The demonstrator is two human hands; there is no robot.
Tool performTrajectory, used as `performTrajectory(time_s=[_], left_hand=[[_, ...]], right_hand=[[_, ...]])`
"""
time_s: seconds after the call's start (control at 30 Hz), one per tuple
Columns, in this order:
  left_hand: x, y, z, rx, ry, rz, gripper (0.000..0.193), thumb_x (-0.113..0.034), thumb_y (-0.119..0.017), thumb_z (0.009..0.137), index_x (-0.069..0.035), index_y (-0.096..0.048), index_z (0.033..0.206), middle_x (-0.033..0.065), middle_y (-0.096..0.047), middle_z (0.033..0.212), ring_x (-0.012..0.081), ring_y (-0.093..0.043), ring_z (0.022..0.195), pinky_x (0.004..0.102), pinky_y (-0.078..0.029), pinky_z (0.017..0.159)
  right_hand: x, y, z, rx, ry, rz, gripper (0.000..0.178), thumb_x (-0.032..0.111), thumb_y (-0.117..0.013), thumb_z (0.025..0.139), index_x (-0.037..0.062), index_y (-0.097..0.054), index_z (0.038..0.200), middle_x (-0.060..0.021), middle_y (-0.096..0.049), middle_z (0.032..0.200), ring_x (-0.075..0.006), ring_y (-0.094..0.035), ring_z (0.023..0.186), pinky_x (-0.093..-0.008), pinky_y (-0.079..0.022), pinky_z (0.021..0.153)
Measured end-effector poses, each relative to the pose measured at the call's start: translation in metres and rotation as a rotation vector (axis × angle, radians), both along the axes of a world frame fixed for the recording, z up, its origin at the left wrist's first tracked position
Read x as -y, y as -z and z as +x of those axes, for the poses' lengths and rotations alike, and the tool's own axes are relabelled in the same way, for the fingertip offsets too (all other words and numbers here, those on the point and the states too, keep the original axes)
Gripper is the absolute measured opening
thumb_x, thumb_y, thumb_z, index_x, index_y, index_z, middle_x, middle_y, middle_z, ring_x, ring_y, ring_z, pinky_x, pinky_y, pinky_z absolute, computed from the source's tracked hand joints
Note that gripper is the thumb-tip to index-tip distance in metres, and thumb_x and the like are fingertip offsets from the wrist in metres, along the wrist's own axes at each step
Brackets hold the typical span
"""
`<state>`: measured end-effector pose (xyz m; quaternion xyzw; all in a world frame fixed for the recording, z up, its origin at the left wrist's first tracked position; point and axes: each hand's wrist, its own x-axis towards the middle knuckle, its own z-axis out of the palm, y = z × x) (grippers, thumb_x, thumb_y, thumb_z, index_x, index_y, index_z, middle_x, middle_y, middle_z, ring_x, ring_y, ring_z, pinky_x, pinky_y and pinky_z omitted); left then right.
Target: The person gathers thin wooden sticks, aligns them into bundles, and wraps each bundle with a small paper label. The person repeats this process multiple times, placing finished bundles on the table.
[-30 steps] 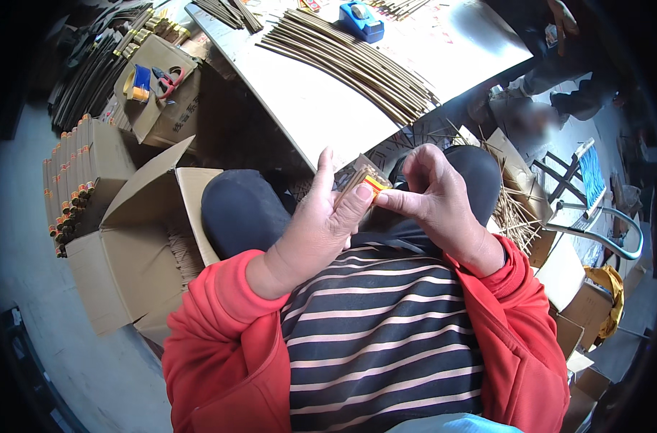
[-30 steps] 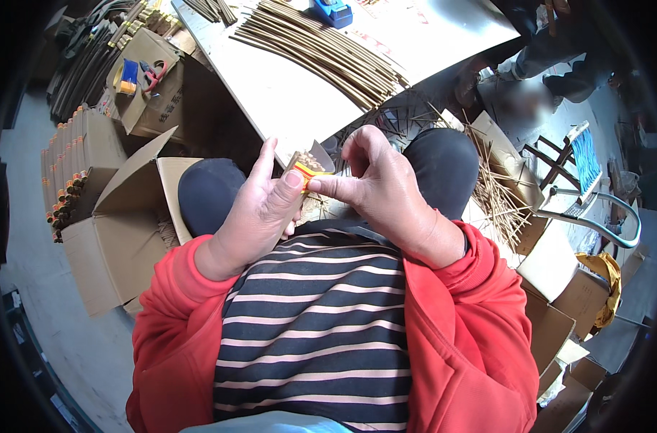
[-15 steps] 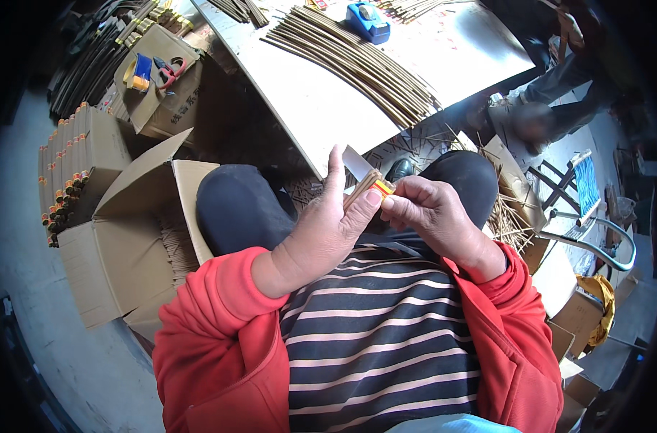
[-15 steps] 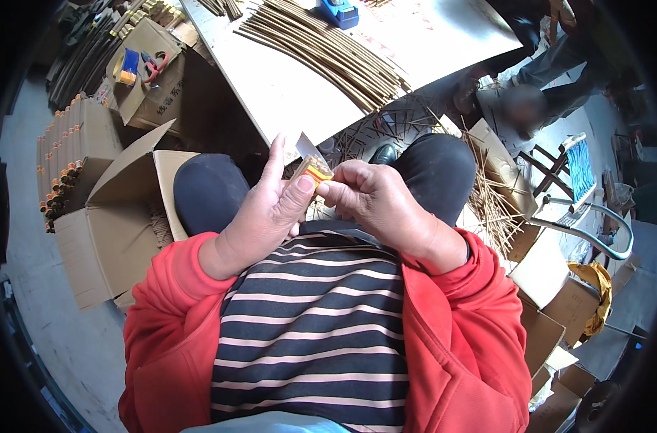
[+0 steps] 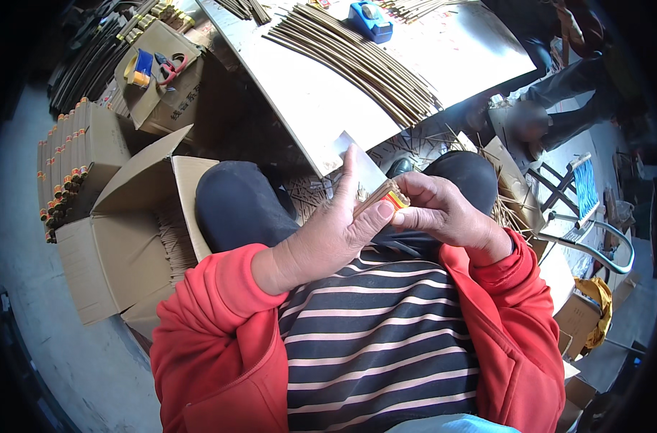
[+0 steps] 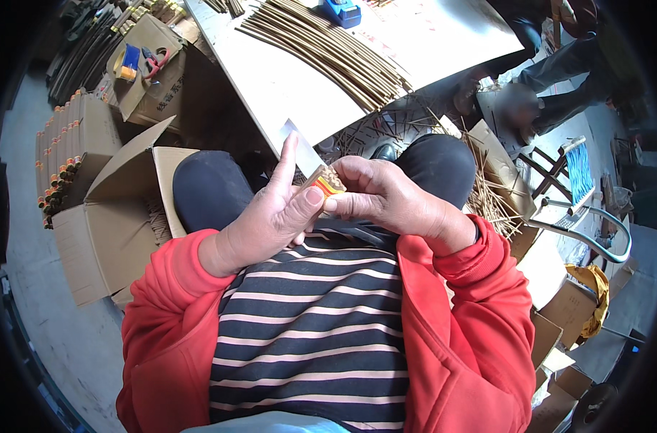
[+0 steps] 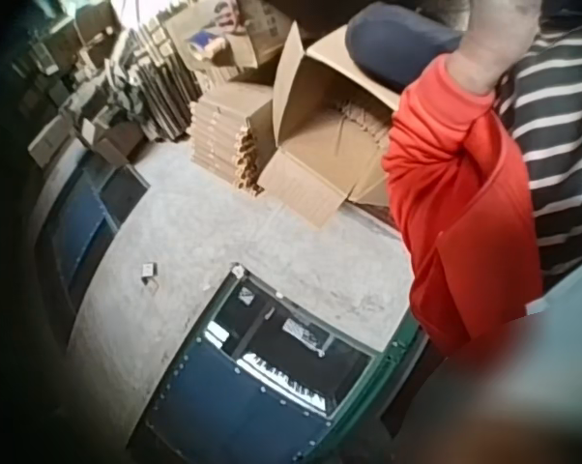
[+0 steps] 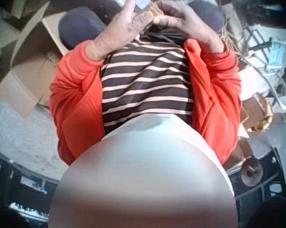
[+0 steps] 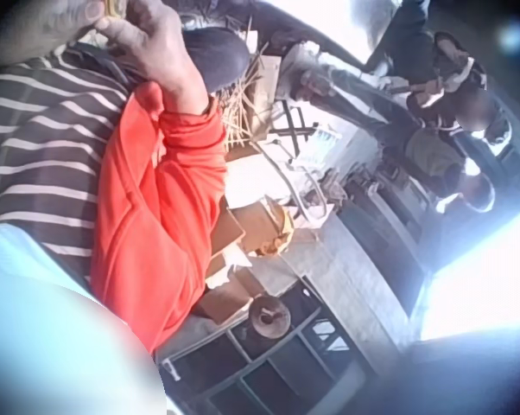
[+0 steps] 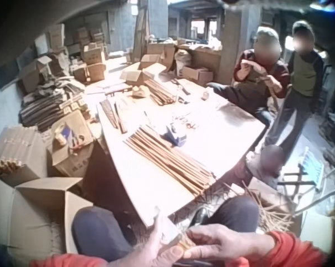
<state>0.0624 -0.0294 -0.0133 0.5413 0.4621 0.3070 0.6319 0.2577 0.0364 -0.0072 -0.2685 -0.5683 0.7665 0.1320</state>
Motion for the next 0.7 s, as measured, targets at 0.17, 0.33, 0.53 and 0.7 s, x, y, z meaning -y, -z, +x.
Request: performTrajectory(time_s=[0.17,0.33,0.53,0.7], left_hand=[[-0.002,-0.001,0.005,0.150,0.023,-0.099,0.099,-0.051,-0.047,0.090,0.002,0.022,0.137,0.0136,-0.049,0.088,0.0128,-0.048,0.074,0.0208,-0.041,0.061],[-0.001,0.014,0.006,0.104,0.065,-0.078,0.101,-0.047,-0.053,0.089,0.001,0.022,0.138,0.0063,-0.051,0.074,0.0062,-0.049,0.056,0.0175,-0.042,0.047],[0.000,0.017,0.002,0.051,0.033,-0.078,0.092,-0.040,-0.052,0.090,0.006,0.011,0.139,0.0076,-0.055,0.073,0.0090,-0.053,0.058,0.0203,-0.044,0.052],[0.003,0.019,-0.003,0.113,0.037,-0.188,0.088,-0.024,-0.058,0.090,0.004,0.008,0.140,0.0058,-0.053,0.073,0.0077,-0.052,0.058,0.0188,-0.043,0.049]], right_hand=[[-0.010,-0.001,0.004,0.010,-0.102,0.078,0.040,0.022,-0.068,0.083,-0.0016,-0.052,0.111,-0.0021,-0.058,0.092,-0.0075,-0.051,0.084,-0.0222,-0.044,0.074],[-0.022,-0.008,0.005,0.098,-0.244,0.259,0.042,0.022,-0.070,0.082,-0.0003,-0.051,0.112,-0.0055,-0.060,0.090,-0.0101,-0.056,0.083,-0.0259,-0.048,0.075],[-0.025,-0.013,0.002,0.091,-0.315,0.498,0.039,0.024,-0.063,0.087,0.0002,-0.052,0.115,-0.0098,-0.062,0.091,-0.0131,-0.060,0.083,-0.0270,-0.050,0.075],[-0.020,-0.010,-0.004,0.111,-0.274,0.484,0.034,0.026,-0.056,0.091,0.0004,-0.054,0.114,-0.0122,-0.062,0.095,-0.0168,-0.060,0.084,-0.0289,-0.050,0.075]])
